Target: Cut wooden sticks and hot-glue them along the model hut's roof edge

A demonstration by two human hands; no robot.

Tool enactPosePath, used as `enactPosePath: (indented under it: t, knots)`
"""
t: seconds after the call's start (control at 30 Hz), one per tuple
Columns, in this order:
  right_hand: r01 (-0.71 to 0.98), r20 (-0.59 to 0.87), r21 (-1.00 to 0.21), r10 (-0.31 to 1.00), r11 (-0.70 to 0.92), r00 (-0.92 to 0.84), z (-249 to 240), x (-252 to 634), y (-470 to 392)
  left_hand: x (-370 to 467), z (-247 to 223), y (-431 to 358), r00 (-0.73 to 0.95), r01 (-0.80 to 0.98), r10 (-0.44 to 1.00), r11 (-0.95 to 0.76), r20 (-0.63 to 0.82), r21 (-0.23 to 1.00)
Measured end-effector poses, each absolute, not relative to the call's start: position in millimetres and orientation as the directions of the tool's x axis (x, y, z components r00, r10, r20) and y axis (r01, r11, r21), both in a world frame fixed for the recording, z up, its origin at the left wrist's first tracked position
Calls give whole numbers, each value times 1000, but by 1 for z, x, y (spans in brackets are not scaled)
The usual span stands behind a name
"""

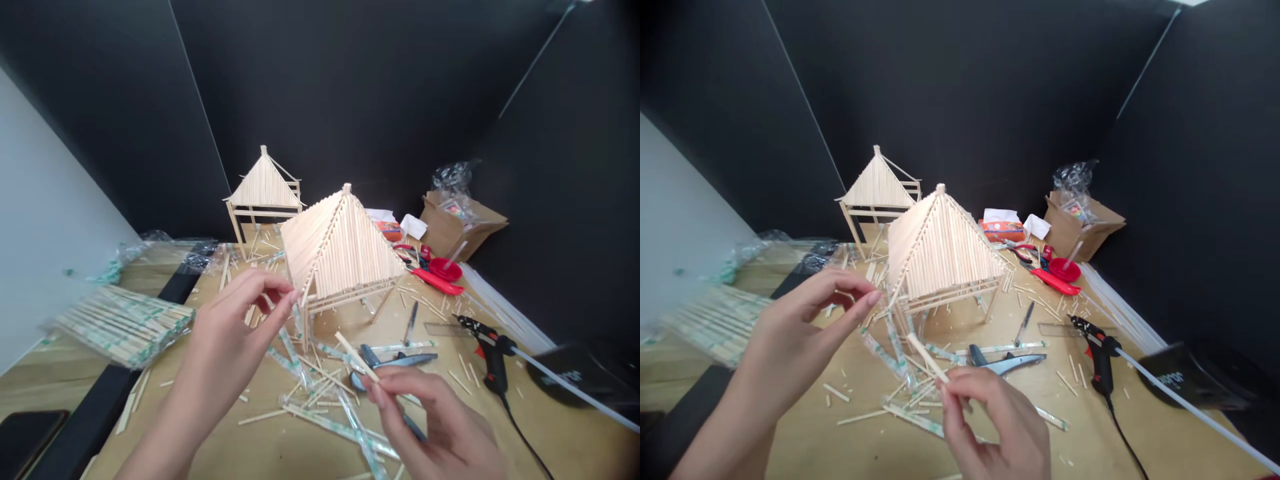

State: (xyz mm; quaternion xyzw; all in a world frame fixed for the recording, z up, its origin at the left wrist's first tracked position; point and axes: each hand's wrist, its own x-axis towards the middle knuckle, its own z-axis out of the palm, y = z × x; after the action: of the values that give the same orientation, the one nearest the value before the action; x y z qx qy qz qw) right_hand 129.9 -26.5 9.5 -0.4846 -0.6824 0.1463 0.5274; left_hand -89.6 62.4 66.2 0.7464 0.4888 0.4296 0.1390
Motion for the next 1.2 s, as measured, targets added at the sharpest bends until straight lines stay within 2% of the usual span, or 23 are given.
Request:
enactPosePath:
  t: [0.07,0.13,0.23,0.33,0.63,1.03,1.2]
  knots:
    - [396,534,-807,827,438,175,15,119,-16,-88,67,59,141,597,858,-471,494,649]
    - [247,416,-900,875,358,249,15,105,-2,-84,66,58,139,579,861,-472,489,665]
    - [17,245,-968,939,249,242,7,86,18,-77,60,63,114,575,862,-462,494,675]
    - [-88,177,-976,958,201,225,-4,75,31,-70,52,71,104,554,879,-439,465,707]
    - [-65,224,-968,950,244,218,-22,66,40,-60,32,83,115,345,909,-416,402,842]
    - [-66,221,-969,952,239,211,-22,58,43,-56,31,85,98,238,923,-384,371,892]
    - [-121,191,-969,962,217,196,-21,58,43,-56,30,84,96,213,926,-379,366,901]
